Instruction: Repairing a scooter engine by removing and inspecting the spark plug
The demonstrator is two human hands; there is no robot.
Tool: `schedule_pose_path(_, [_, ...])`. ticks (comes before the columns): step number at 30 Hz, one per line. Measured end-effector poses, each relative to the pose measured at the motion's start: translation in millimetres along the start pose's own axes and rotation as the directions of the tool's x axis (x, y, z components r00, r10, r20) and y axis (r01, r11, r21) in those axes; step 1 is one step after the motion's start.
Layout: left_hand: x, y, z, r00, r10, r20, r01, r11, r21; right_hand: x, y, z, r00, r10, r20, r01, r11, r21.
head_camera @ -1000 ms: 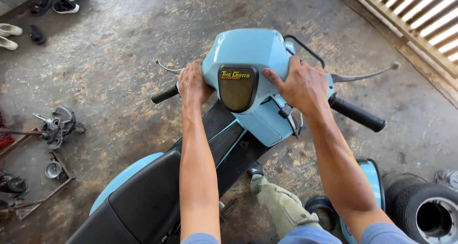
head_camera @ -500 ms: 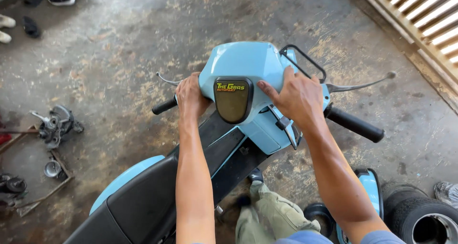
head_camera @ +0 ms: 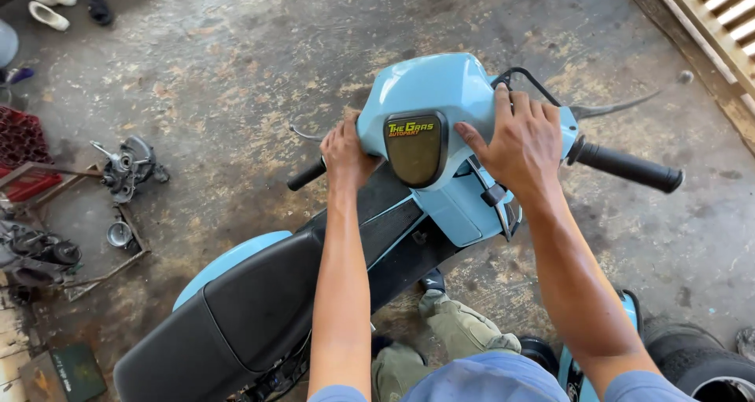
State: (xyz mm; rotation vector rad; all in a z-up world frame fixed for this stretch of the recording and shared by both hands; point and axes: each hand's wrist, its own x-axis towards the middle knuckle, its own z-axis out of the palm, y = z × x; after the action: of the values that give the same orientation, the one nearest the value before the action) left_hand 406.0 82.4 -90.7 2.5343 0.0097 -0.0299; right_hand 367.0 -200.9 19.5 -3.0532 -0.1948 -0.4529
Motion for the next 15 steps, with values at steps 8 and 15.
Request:
schedule_pose_path(8, [-51,-3,12,0.960,0.119,-0.252,-0.097,0.990,0.099,-32,52,-10,0.991,0.108,-0.081,-0.114,0.991,-0.076])
schedule_pose_path(15, [-101,36,37,0.960,0.162,-0.228,-0.188,0.978,-0.095,-77,70,-46,0.939,0.229,0.257,-0.178,0.962,-0.207])
